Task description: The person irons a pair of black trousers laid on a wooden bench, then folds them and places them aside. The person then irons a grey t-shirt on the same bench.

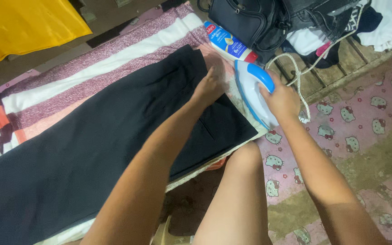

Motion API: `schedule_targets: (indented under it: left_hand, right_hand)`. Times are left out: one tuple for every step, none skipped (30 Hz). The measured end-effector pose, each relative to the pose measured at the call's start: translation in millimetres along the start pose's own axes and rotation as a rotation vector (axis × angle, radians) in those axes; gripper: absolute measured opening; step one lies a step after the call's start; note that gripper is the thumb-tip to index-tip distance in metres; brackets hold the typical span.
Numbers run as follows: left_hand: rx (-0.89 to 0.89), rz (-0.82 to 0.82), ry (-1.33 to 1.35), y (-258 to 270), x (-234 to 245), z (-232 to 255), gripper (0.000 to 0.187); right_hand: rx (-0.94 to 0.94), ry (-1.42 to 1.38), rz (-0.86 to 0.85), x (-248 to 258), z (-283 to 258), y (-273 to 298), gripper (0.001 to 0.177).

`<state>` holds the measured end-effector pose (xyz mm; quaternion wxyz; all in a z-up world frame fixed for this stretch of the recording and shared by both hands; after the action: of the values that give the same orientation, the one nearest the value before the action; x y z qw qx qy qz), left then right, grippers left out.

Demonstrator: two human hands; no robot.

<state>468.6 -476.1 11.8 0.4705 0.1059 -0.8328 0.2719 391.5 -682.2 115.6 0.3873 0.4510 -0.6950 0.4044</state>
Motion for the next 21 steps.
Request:
schedule_targets:
  left_hand:
    - [-0.037,0.01,0.09,10,10,-2,0.018]
    - [-0.07,0.015,0.177,24,23,-7,0.016]
    - [-0.058,0.023,0.22,38,38,-14,0.015]
    - [-0.048,0.031,0.265,55,54,-20,0.013]
    - [-0.038,0.039,0.31,72,70,-24,0.012]
    - [0.004,0.089,0.312,90,87,-29,0.011]
    - [0.045,0.14,0.313,107,103,-33,0.01]
    - [0.098,0.147,0.31,125,114,-34,0.01]
    - [0.152,0.154,0.307,141,124,-35,0.011]
    - [0.214,0.16,0.298,156,131,-35,0.011]
    - [0.291,0.142,0.289,167,134,-34,0.013]
    - [0.368,0.128,0.282,175,134,-33,0.014]
    - [0.445,0.114,0.274,180,135,-33,0.016]
    - [0.566,0.046,0.35,183,130,-33,0.018]
    - [0.686,-0.023,0.425,182,124,-32,0.022]
    - [0.797,-0.093,0.504,179,117,-32,0.026]
    - [0.934,-0.049,0.569,175,116,-34,0.025]
    - [1.075,-0.005,0.632,171,114,-34,0.024]
    - [1.216,0.041,0.694,167,112,-35,0.024]
    - [1.281,-0.001,0.686,163,110,-33,0.023]
    - [1.345,-0.043,0.677,160,107,-32,0.024]
  right_hand:
    - [0.001,0.003,0.003,1,1,1,0.057]
    - [0.006,0.002,0.003,-1,0,2,0.057]
    - [0.005,-0.003,0.003,-2,0,1,0.056]
    - [0.002,-0.007,0.002,-3,1,2,0.056]
    - [-0.001,-0.01,0.001,-4,3,3,0.056]
    - [0.0,-0.005,-0.002,-6,4,1,0.056]
    - [0.001,0.001,-0.005,-7,6,0,0.056]
    - [0.001,0.009,-0.01,-7,9,-1,0.056]
    - [0.002,0.005,-0.001,-6,11,-1,0.055]
    - [0.014,0.0,0.006,-8,9,-1,0.054]
    - [0.025,-0.006,0.012,-9,6,1,0.054]
    - [0.06,-0.022,0.017,-7,2,-1,0.054]
    - [0.094,-0.039,0.021,-4,-2,-2,0.055]
    - [0.126,-0.054,0.026,1,-6,-3,0.055]
    - [0.181,-0.028,-0.009,4,-11,-4,0.057]
    - [0.227,-0.003,-0.04,8,-17,-3,0.059]
    - [0.274,0.023,-0.071,11,-23,-2,0.061]
    - [0.295,0.079,-0.125,12,-28,-1,0.061]
    - [0.315,0.136,-0.178,12,-33,2,0.061]
    - [0.337,0.193,-0.233,10,-40,5,0.062]
    - [0.397,0.176,-0.258,5,-53,9,0.061]
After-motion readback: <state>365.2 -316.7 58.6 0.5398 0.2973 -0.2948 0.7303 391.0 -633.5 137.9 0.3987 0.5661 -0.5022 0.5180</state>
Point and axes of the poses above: each hand's wrist, its own y-axis away from the middle knuckle, its own x-axis out of the back of the hand, z = x × y, the point moved 5 cm from there along -y, towards the middle knuckle, and after that the axes turned 12 degrees about z, right-handed, at the moved point
